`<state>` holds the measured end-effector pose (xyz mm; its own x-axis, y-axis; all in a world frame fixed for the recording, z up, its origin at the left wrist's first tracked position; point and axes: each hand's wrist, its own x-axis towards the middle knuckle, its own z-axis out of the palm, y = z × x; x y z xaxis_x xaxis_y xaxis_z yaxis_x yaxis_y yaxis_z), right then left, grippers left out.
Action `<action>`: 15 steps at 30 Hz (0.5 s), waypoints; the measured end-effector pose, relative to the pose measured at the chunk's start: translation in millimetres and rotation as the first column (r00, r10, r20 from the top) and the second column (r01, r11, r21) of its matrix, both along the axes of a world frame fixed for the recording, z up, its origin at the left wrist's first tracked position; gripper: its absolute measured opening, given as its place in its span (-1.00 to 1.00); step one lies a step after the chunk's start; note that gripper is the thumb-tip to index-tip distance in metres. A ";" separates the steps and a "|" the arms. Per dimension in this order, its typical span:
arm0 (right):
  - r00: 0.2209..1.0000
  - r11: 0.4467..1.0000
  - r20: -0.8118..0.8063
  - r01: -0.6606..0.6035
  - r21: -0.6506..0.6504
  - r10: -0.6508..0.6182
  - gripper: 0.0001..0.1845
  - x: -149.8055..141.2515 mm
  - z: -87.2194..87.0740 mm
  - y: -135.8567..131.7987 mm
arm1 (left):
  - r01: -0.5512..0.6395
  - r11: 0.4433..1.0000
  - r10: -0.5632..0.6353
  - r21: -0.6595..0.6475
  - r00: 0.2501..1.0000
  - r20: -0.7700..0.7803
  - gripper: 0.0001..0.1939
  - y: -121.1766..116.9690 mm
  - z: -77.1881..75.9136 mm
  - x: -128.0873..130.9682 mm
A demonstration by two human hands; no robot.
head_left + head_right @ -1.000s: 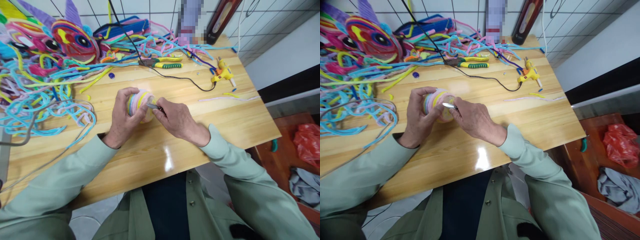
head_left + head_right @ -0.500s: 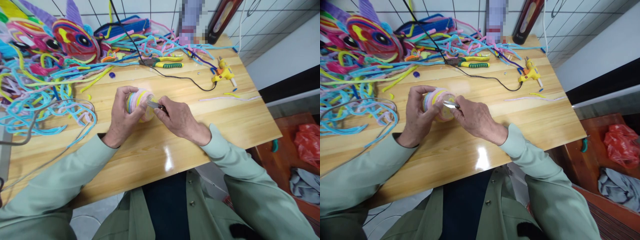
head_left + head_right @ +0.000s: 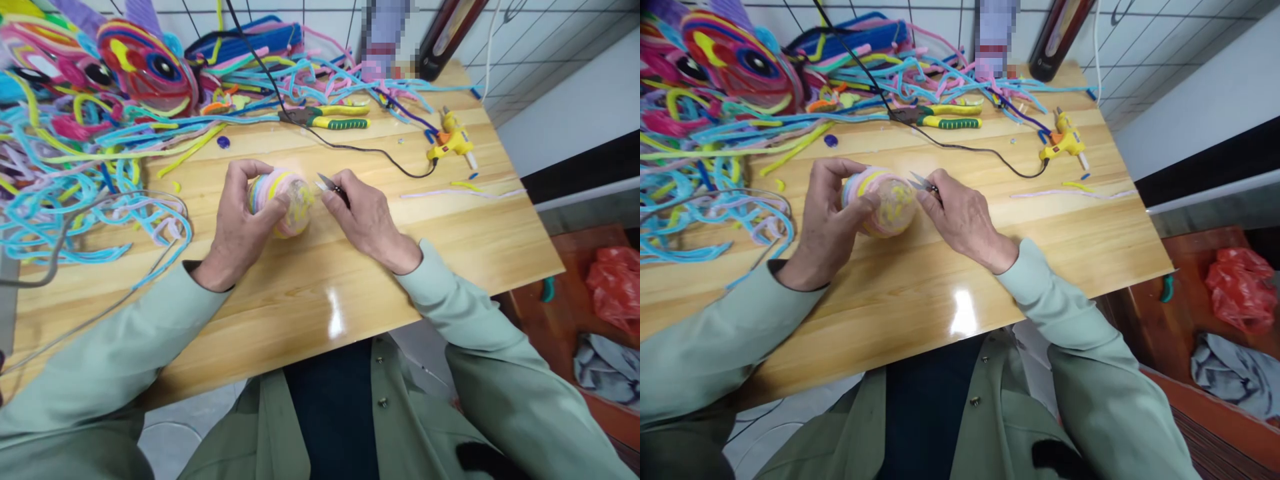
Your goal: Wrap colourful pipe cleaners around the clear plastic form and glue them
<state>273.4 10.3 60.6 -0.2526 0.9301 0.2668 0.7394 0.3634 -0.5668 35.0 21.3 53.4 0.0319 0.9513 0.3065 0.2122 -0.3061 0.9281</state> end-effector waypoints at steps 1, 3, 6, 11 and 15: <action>1.000 1.000 0.020 0.014 0.020 -0.014 -0.60 2.9 -5.3 4.8 | -0.009 1.000 0.009 -0.008 1.000 0.020 -0.52 1.5 -1.4 -0.4; 0.997 0.998 0.068 0.044 0.053 -0.048 -0.62 9.9 -16.9 16.3 | -0.033 0.999 0.034 -0.021 0.994 0.099 -0.52 4.3 -3.7 -0.2; 0.985 0.993 0.143 0.089 0.072 -0.099 -0.66 20.7 -31.3 33.3 | -0.039 0.995 0.067 -0.097 0.952 0.300 -0.57 7.0 -2.2 2.6; 0.998 0.996 -0.044 0.040 0.075 -0.037 -0.51 19.2 -27.0 34.3 | 0.188 0.914 0.062 -0.360 0.811 0.581 -0.65 8.6 10.8 7.6; 0.909 0.992 -0.413 -0.097 -0.079 0.056 -0.27 -5.7 -10.9 10.0 | 0.320 0.861 -0.013 -0.396 0.792 0.611 -0.66 10.9 14.9 7.5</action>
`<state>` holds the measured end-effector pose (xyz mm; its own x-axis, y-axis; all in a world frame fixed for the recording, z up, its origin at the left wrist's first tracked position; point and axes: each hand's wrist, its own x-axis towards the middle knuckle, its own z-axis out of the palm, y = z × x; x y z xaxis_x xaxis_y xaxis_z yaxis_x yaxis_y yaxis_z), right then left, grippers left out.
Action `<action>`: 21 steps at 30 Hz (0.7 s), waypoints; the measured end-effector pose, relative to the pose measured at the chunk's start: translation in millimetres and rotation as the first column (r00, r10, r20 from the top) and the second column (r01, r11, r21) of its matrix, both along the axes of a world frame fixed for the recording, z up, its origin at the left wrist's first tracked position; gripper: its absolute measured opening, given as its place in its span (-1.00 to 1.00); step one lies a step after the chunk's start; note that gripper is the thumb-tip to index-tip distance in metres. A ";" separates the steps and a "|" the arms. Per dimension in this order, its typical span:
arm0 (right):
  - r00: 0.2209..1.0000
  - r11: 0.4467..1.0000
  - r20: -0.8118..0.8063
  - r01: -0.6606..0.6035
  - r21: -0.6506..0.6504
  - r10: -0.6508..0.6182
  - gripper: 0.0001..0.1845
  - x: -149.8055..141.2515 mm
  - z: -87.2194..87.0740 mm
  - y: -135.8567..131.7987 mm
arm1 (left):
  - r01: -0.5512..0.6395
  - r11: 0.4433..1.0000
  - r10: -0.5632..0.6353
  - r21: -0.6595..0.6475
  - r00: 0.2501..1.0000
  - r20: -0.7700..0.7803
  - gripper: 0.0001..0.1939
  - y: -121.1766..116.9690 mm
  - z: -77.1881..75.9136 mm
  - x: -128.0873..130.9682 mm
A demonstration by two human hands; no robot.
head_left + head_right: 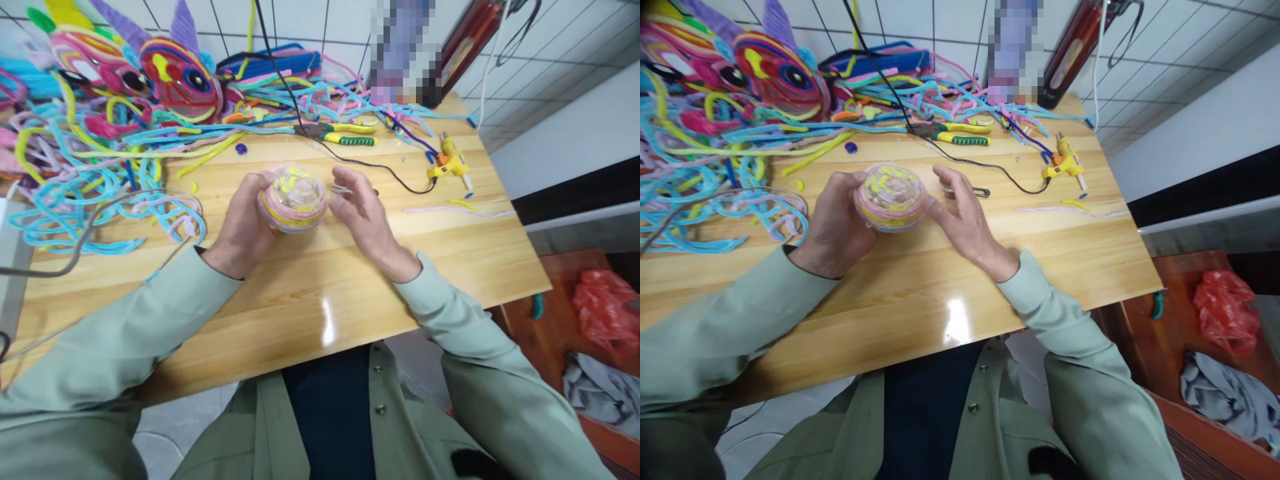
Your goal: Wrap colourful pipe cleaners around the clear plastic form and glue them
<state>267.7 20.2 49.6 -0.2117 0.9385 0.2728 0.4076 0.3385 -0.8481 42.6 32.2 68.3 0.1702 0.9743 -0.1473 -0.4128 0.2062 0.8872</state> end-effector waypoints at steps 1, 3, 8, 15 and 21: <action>0.998 0.999 -0.060 -0.023 -0.046 0.020 -0.22 -7.3 2.3 -5.5 | 0.029 1.000 -0.029 0.000 1.000 0.002 -0.65 0.7 -0.5 -0.5; 0.990 0.991 -0.136 -0.049 -0.124 0.032 -0.12 -20.5 3.8 -12.9 | 0.083 0.997 -0.083 0.010 0.997 -0.003 -0.65 2.1 -2.4 -1.6; 0.979 0.980 -0.203 -0.072 -0.184 0.034 0.05 -36.4 -2.3 -15.4 | 0.081 0.996 -0.081 -0.026 0.997 -0.003 -0.68 2.4 -6.6 -2.6; 0.989 0.986 -0.146 -0.060 -0.156 0.037 0.09 -36.8 -4.0 -15.8 | 0.038 0.996 -0.036 -0.082 0.999 0.019 -0.66 -3.3 -2.6 1.7; 0.995 0.998 -0.100 -0.015 -0.066 0.008 0.03 -39.4 5.9 -21.5 | 0.095 0.995 -0.094 0.021 0.995 -0.032 -0.72 -2.7 -0.4 1.3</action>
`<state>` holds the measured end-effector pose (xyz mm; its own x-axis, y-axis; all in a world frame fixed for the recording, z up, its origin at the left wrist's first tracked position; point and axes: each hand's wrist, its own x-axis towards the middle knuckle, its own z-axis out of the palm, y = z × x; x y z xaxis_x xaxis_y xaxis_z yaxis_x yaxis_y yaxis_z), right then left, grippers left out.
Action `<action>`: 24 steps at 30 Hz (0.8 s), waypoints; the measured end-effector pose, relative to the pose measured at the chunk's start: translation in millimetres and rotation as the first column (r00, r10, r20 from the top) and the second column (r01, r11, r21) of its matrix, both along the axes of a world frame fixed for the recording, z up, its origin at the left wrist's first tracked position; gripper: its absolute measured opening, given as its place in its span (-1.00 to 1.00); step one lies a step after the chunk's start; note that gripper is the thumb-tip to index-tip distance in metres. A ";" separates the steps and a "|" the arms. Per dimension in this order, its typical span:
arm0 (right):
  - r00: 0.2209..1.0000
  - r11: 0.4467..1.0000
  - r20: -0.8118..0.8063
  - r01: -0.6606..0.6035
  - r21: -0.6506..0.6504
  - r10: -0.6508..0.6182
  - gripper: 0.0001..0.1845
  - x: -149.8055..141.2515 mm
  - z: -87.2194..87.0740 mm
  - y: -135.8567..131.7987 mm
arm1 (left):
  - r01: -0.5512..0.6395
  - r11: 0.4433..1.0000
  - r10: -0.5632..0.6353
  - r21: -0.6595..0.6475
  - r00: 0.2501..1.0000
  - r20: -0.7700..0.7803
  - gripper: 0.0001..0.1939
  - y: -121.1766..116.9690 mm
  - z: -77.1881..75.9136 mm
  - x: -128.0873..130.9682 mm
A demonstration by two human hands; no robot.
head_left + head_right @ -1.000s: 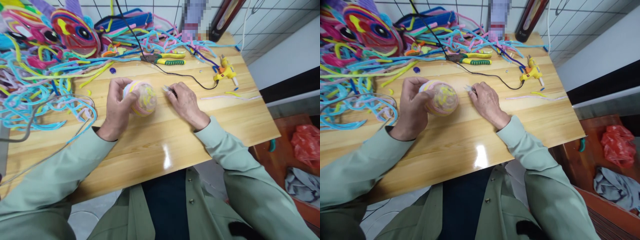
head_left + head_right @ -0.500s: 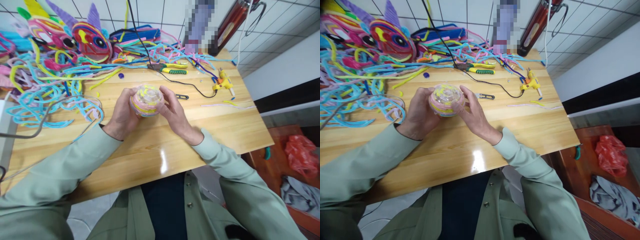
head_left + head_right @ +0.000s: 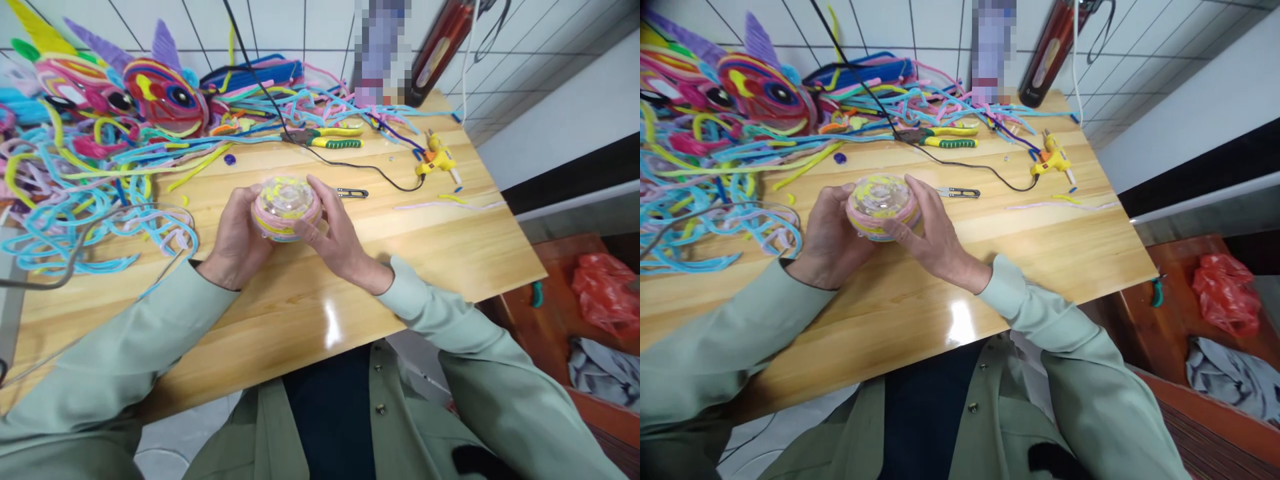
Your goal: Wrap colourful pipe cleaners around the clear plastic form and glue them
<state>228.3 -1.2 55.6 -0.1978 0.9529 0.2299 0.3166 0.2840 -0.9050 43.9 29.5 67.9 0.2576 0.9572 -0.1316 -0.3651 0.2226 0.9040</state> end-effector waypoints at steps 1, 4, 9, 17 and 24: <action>1.000 1.000 0.020 0.000 0.024 0.000 0.02 0.2 1.8 -0.8 | 0.022 1.000 -0.021 0.015 1.000 -0.012 -0.71 0.1 -0.6 -0.7; 0.999 0.997 0.054 -0.004 0.072 0.000 0.00 1.5 5.0 -2.7 | 0.042 0.999 -0.041 0.030 0.999 -0.020 -0.68 0.5 -4.4 -3.7; 0.994 1.000 -0.108 -0.006 0.014 0.008 0.04 5.4 0.0 -2.1 | 0.129 0.992 -0.129 -0.004 0.991 -0.035 -0.64 4.2 -10.3 -11.0; 0.980 0.990 -0.152 0.136 0.026 -0.130 -0.11 17.2 0.6 8.8 | 0.120 0.988 -0.116 -0.100 0.992 0.042 -0.67 1.2 -3.2 -5.8; 0.999 0.998 -0.020 0.040 0.047 -0.039 -0.05 15.2 5.0 8.2 | 0.038 0.997 -0.029 0.063 0.990 -0.140 -0.64 -1.0 -9.8 -7.1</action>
